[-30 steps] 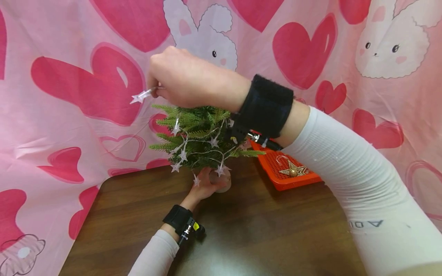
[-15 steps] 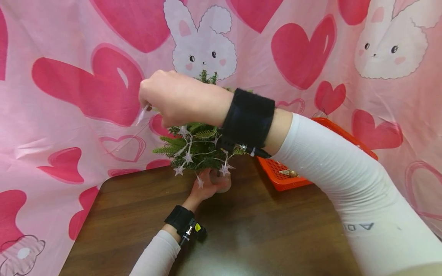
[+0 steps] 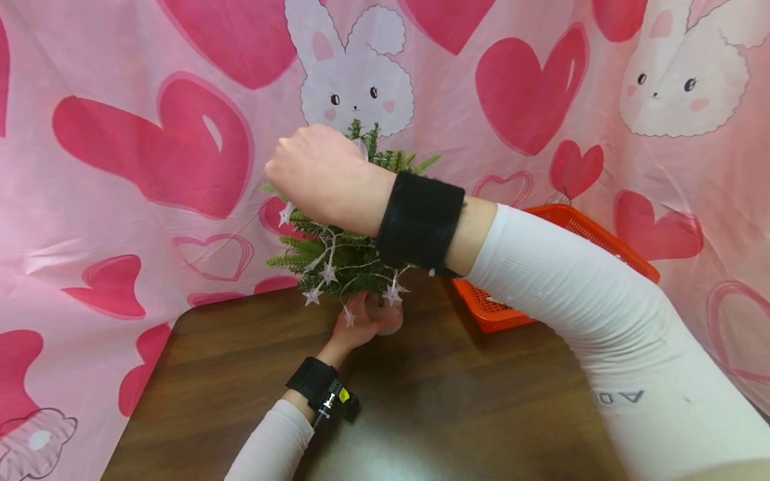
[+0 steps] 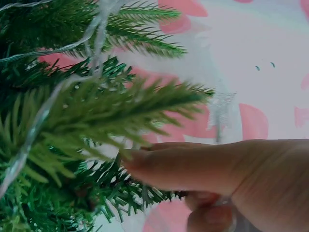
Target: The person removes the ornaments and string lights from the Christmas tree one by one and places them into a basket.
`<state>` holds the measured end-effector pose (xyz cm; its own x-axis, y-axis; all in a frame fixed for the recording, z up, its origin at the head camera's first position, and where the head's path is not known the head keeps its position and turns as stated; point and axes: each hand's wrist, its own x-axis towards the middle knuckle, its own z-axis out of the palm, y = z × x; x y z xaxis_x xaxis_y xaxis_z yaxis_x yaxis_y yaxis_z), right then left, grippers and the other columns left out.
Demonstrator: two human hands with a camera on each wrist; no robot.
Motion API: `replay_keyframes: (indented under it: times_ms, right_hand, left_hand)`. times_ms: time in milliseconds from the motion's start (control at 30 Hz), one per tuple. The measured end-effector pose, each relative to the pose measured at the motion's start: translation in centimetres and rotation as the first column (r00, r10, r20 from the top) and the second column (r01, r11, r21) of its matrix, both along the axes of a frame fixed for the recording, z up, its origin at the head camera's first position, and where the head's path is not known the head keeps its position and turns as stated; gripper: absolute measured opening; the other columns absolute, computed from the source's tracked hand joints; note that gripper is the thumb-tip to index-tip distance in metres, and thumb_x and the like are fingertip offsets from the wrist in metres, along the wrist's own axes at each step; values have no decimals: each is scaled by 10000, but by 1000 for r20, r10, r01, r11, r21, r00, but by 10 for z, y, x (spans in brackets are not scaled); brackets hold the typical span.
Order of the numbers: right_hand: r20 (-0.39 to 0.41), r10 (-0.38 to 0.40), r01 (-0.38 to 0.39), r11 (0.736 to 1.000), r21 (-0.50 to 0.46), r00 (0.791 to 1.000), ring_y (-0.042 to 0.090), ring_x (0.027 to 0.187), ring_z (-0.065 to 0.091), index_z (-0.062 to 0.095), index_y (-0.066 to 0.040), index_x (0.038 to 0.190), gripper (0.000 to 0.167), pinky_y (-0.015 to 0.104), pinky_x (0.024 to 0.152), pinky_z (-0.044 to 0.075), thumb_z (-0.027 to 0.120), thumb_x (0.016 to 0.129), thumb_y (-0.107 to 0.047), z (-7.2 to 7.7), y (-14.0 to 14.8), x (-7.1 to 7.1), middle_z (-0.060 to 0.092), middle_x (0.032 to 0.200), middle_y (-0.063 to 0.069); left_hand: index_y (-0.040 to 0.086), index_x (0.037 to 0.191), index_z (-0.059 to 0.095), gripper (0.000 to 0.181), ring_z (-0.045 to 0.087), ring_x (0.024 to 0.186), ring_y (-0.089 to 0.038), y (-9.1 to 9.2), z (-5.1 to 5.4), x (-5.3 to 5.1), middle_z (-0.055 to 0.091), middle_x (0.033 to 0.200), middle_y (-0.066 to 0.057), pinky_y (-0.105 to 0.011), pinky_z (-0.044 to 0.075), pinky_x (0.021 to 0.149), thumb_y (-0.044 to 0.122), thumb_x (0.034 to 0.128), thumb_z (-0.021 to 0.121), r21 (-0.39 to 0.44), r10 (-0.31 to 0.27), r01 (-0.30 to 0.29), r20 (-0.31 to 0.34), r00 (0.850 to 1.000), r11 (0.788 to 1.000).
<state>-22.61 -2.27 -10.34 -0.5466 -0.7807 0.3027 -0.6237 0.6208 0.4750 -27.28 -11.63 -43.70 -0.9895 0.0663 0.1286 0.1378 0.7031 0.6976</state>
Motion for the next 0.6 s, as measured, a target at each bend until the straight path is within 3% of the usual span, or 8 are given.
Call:
replay_keyframes:
  times_ms: [100, 300, 433, 600]
  right_hand:
    - [-10, 9, -9, 1000, -3, 1000, 163, 754, 582, 609, -158, 770, 326, 354, 741, 564, 359, 924, -16, 1, 0, -1, 435, 707, -49]
    - [-5, 44, -44, 998, 38, 999, 130, 697, 437, 479, -164, 696, 305, 320, 673, 485, 345, 899, 20, 3, 2, -4, 408, 706, -47]
    - [-43, 57, -52, 993, 105, 997, 139, 685, 430, 519, -159, 710, 310, 315, 625, 422, 352, 893, 25, 3, 5, -5, 411, 699, -45]
    - [-77, 70, -58, 988, 142, 995, 142, 696, 445, 643, -137, 805, 354, 318, 646, 471, 350, 918, 28, 3, 6, -7, 471, 729, -29]
  left_hand:
    - [128, 1353, 517, 751, 540, 1255, -308, 0, -1, -1, 577, 1348, -113, -499, 444, 1052, 477, 756, 809, 4, 1, -1, 5, 1000, 1000]
    - [96, 1379, 510, 759, 545, 1257, -357, 4, 8, 5, 574, 1369, -159, -545, 443, 1037, 405, 759, 820, 67, -31, 34, -45, 999, 997]
    - [91, 1391, 498, 758, 536, 1276, -361, 4, 7, 5, 564, 1387, -166, -546, 440, 1044, 391, 770, 813, 67, -32, 35, -50, 998, 997]
    - [137, 1377, 510, 762, 541, 1274, -338, 3, -1, -1, 573, 1375, -135, -527, 445, 1045, 415, 744, 832, 64, -14, 16, -43, 999, 998]
